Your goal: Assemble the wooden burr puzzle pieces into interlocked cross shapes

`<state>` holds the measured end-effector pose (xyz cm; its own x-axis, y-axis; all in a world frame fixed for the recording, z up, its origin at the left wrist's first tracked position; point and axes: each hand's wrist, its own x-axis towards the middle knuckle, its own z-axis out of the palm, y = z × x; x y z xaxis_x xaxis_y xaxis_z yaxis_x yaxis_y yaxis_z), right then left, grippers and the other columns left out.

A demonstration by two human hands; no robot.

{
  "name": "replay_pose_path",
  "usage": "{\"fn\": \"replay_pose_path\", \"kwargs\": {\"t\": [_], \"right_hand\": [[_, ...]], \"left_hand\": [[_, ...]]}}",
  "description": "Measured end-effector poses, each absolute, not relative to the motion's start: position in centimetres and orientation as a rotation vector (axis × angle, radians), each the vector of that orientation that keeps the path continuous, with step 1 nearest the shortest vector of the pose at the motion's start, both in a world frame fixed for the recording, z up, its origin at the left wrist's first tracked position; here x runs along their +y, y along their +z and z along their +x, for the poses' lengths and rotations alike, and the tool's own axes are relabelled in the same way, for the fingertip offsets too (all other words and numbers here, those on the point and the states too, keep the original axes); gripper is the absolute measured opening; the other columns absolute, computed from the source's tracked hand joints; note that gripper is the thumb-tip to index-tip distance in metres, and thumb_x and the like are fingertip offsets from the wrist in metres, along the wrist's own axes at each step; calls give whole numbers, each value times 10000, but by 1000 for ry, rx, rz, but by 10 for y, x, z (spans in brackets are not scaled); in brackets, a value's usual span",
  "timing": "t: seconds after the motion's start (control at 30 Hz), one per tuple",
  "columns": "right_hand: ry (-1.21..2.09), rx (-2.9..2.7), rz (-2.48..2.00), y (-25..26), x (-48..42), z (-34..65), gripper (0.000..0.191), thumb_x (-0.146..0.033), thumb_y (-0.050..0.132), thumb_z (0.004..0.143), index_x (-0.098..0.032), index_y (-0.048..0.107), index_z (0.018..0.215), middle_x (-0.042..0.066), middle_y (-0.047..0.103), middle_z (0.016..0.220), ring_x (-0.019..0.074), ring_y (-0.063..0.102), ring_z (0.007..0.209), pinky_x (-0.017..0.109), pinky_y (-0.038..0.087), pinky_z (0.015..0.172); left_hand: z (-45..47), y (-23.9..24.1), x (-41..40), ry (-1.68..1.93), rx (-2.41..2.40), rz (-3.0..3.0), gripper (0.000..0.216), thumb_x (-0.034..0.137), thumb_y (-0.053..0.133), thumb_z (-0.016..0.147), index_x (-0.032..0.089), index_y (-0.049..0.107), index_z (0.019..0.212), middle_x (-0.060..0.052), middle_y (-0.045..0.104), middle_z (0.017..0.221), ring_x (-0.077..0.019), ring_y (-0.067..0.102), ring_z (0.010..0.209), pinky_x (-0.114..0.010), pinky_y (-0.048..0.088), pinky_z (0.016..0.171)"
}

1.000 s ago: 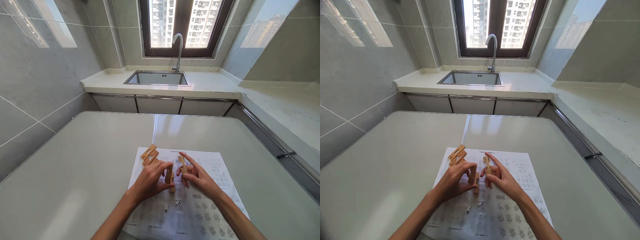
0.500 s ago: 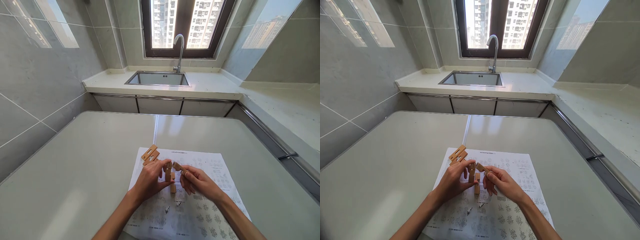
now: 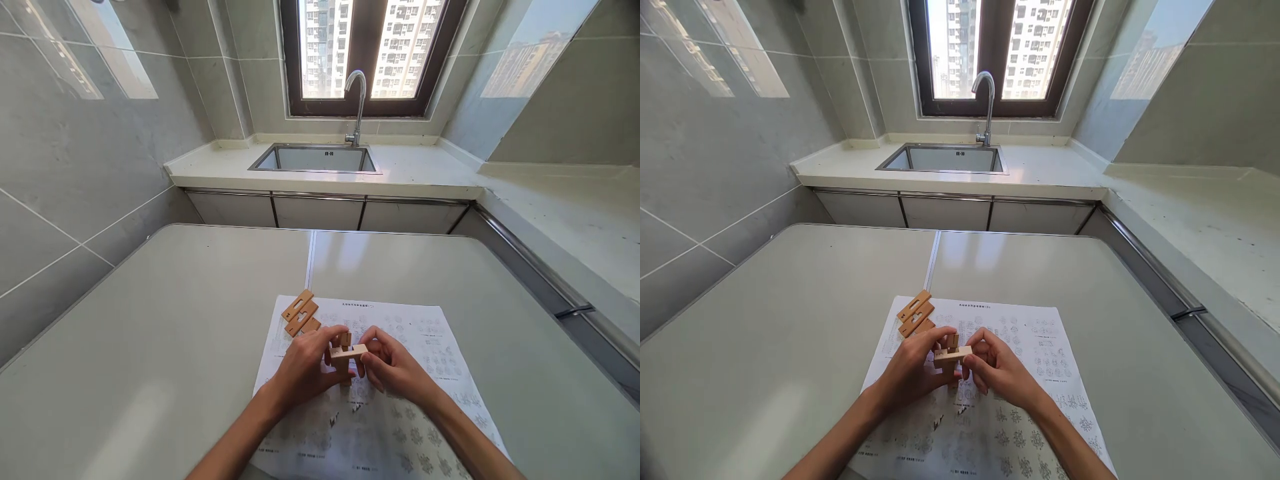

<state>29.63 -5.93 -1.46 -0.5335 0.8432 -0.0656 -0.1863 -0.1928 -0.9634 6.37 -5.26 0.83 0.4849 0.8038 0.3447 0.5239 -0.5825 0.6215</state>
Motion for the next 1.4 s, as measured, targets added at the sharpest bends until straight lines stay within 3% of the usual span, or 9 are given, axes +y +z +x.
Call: {"fn": "replay_pose_path", "kwargs": {"t": [0.37, 0.7, 0.87, 0.97, 1.03, 1.2, 1.4], "right_hand": [[1749, -1369, -940, -10, -64, 290, 434, -587, 746, 924, -217, 518, 934, -22, 673, 685, 91, 495, 495, 223, 361, 489], [1745, -1427, -951, -8, -63, 293, 401, -565, 730, 941, -224, 521, 909, -54, 584, 628, 99, 464, 496, 228, 308, 488], [1720, -1346, -902, -10, -63, 294, 364, -526, 692, 986, -231, 491, 916, -44, 616, 657, 95, 456, 497, 235, 300, 497], [1702, -1289, -852, -11, -63, 295, 336, -505, 666, 1011, -235, 477, 947, -36, 647, 702, 85, 441, 491, 235, 298, 499], [1683, -1275, -850, -11, -63, 295, 336, -507, 668, 1010, -237, 475, 963, -27, 664, 734, 84, 438, 493, 238, 304, 503], [1674, -1268, -874, -8, -62, 293, 372, -538, 686, 986, -240, 468, 941, -10, 677, 769, 90, 428, 496, 252, 317, 508], [1690, -1242, -842, -13, -63, 294, 352, -511, 689, 993, -240, 473, 936, -51, 577, 707, 90, 411, 526, 239, 289, 509]], "left_hand": [[69, 12, -55, 898, 1097, 2317, 470, 308, 781, 878, 260, 521, 1266, 7, 758, 915, -164, 709, 729, -259, 506, 651], [68, 9, -59, 919, 1051, 2250, 515, 344, 823, 861, 277, 543, 1288, -2, 782, 964, -182, 739, 791, -273, 519, 697], [69, 12, -57, 859, 1088, 1925, 686, 389, 874, 813, 271, 526, 1391, 4, 756, 936, -169, 713, 760, -276, 540, 726], [70, 19, -54, 811, 1086, 1775, 448, 483, 848, 824, 210, 678, 1135, 23, 699, 739, -155, 657, 668, -266, 515, 685], [70, 23, -53, 797, 1075, 1693, 359, 512, 802, 862, 181, 698, 955, 8, 683, 707, -143, 622, 639, -258, 495, 656], [73, 29, -53, 832, 999, 1531, 386, 544, 681, 950, 164, 717, 1005, -28, 689, 761, -141, 608, 642, -252, 502, 623], [73, 24, -53, 821, 1042, 1582, 392, 553, 700, 932, 166, 755, 949, -19, 648, 698, -136, 581, 623, -237, 488, 595]]}}
